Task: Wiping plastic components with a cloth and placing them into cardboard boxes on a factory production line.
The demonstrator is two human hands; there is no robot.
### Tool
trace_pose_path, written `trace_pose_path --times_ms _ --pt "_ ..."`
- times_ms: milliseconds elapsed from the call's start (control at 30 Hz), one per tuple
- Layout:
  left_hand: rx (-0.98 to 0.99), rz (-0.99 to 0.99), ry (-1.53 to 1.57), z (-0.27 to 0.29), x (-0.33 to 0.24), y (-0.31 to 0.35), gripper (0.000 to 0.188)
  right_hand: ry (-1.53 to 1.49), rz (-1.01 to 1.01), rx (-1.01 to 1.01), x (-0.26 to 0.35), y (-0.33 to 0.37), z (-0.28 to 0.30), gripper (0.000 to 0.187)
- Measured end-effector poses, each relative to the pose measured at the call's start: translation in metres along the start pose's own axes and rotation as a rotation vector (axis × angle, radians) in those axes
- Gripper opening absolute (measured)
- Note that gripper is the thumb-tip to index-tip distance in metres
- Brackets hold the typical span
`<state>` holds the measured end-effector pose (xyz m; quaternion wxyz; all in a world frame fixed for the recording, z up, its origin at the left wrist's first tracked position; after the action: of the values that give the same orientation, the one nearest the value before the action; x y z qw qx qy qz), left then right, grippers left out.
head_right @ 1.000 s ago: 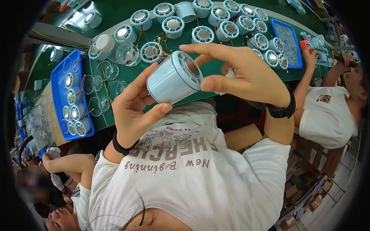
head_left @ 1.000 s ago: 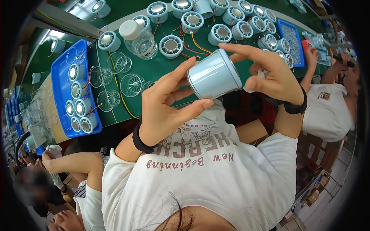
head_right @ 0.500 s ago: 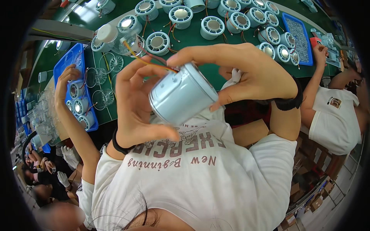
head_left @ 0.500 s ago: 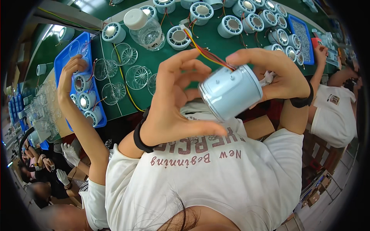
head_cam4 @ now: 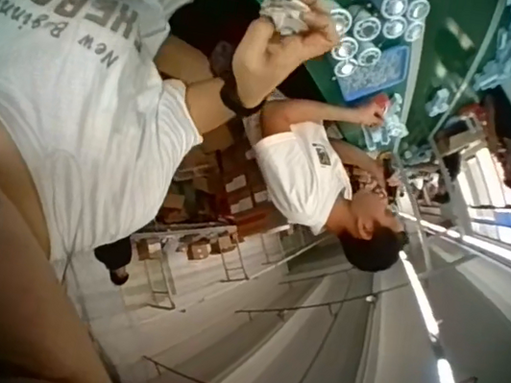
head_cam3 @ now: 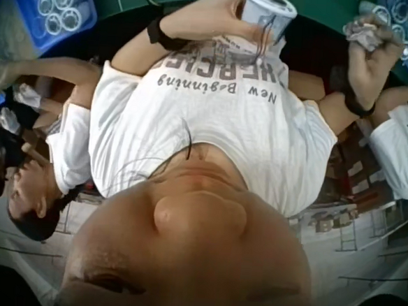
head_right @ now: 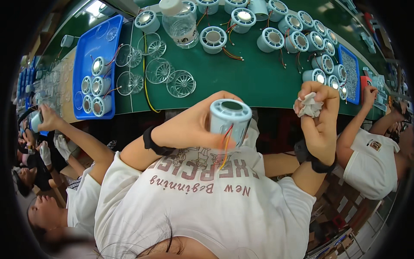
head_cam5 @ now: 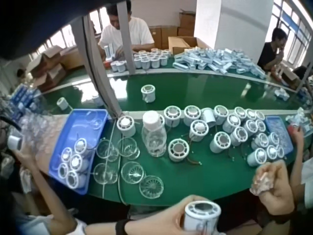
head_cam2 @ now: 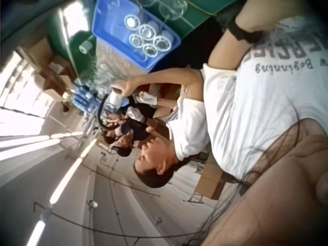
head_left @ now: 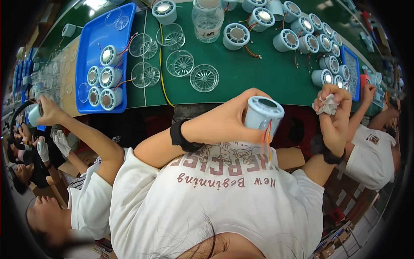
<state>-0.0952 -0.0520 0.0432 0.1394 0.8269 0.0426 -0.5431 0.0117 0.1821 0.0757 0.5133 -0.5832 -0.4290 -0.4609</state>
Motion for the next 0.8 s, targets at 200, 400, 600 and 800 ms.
trace_pose_path --times_ms 200,400,600,800 --pt "-0.082 0.116 0.403 -0.009 0.036 -0.047 0.041 0.114 -0.106 -0.45 -0.04 0.04 -0.037 0.029" --pt "-0.156 -0.006 0.394 -0.004 0.065 -0.09 0.043 0.503 0.022 -0.609 -0.071 0.03 -0.055 0.02" --pt "-0.237 -0.065 0.425 -0.005 0.076 -0.094 0.04 0.778 0.163 -0.456 -0.064 0.025 -0.072 0.02" --pt "-0.258 -0.174 0.419 -0.005 0.092 -0.113 0.049 0.633 -0.081 -0.52 -0.066 0.034 -0.064 0.031"
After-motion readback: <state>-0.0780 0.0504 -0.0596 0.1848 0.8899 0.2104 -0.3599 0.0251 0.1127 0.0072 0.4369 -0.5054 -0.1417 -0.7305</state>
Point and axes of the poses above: each hand's wrist, its own y-axis away from the middle knuckle, its own z-axis out of the back of the hand, x = y × z, the point moved 2 cm from there along -y, towards the middle knuckle, and after that the axes turned 8 degrees about -y, right-handed, at the moved point
